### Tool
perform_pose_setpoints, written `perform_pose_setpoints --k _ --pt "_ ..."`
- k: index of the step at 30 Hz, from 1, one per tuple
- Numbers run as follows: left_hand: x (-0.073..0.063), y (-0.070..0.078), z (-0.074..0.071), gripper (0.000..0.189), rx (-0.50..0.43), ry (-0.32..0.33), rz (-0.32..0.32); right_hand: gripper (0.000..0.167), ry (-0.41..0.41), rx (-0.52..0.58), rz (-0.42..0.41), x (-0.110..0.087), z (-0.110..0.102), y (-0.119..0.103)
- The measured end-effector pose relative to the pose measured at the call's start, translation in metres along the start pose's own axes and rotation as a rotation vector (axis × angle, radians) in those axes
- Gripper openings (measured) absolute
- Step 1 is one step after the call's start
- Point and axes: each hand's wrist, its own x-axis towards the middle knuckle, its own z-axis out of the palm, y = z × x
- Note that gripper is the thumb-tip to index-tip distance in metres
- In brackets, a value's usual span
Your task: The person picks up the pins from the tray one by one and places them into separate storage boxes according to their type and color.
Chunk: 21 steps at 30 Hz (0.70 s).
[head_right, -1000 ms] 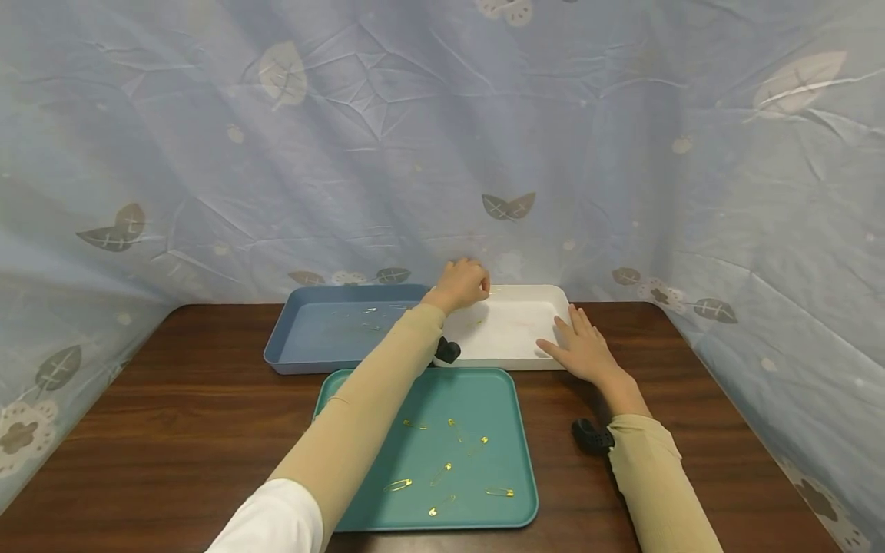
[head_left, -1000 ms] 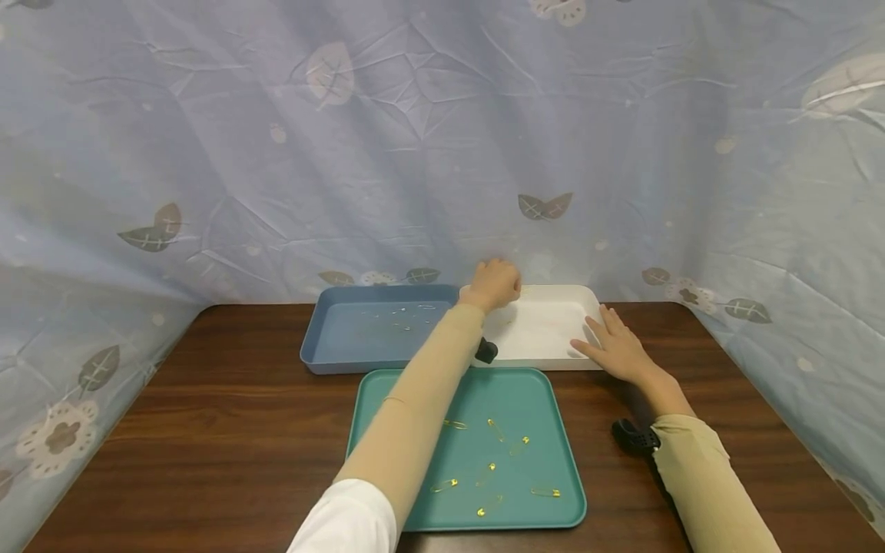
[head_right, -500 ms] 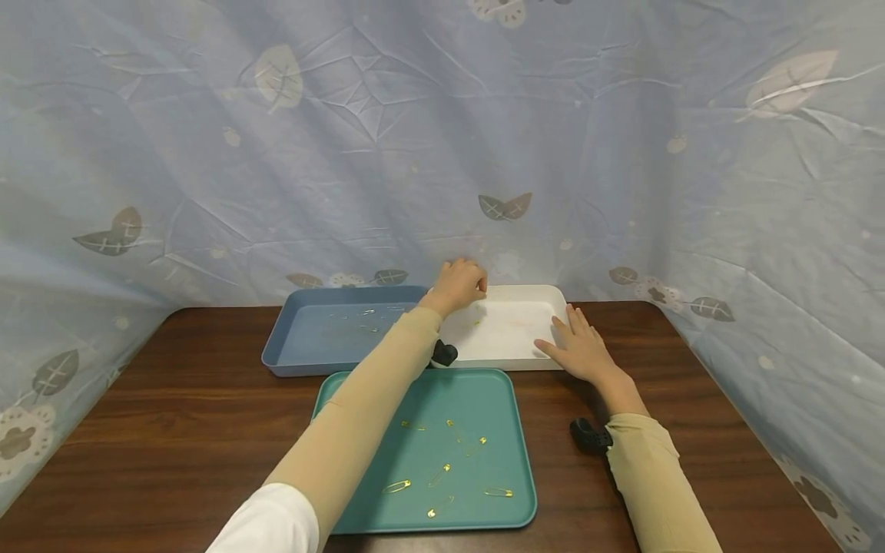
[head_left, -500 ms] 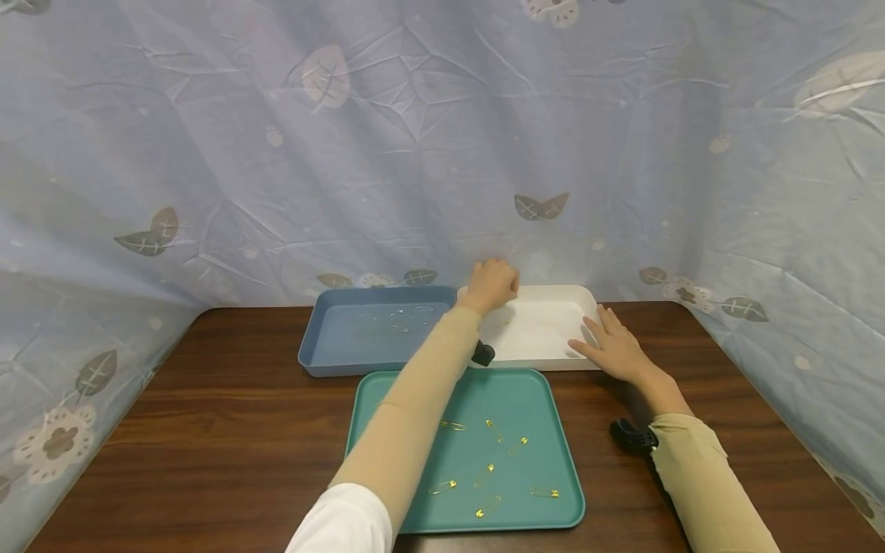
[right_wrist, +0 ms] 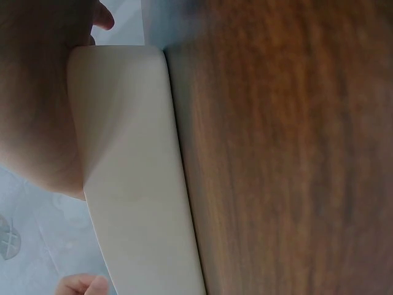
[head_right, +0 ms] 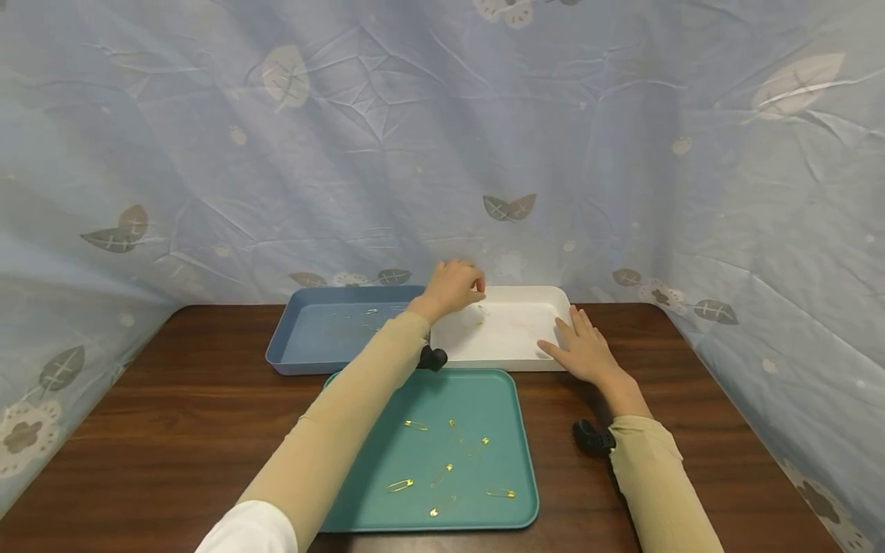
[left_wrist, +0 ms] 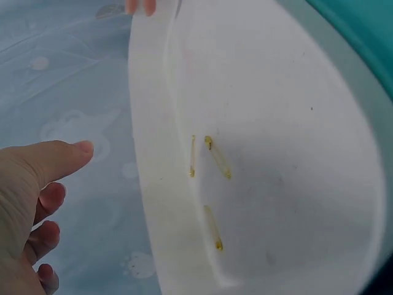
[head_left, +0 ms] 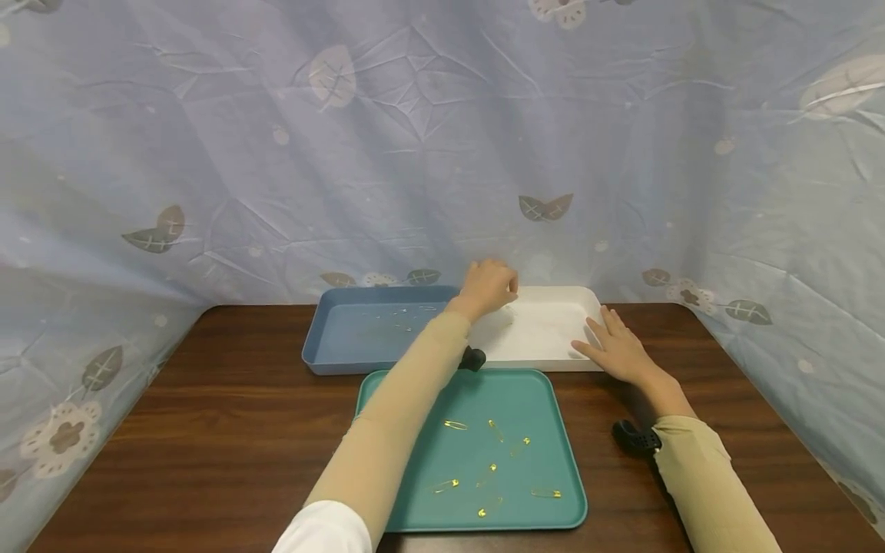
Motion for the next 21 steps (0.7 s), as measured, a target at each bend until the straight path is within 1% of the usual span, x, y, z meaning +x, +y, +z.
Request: perform_pose_setpoints --k 6,11,18,21 --pt "-0.01 0.0 -0.007 0.009 0.006 0.025 0.015 0.081 -0.004 0.007 0.005 -0.001 0.0 0.002" --pt "-0.023 0.0 -0.013 0.011 0.002 0.036 0.026 0.081 -0.012 0.017 0.008 -0.001 0.004 0.003" --pt "-0.04 0.0 -0.028 0.012 -0.052 0.056 0.024 0.081 -0.004 -0.003 0.002 0.001 0.002 0.003" --pt "-0.048 -0.001 -0.032 0.012 -0.072 0.062 0.017 0.081 -0.004 -0.007 0.001 0.001 0.001 0.003"
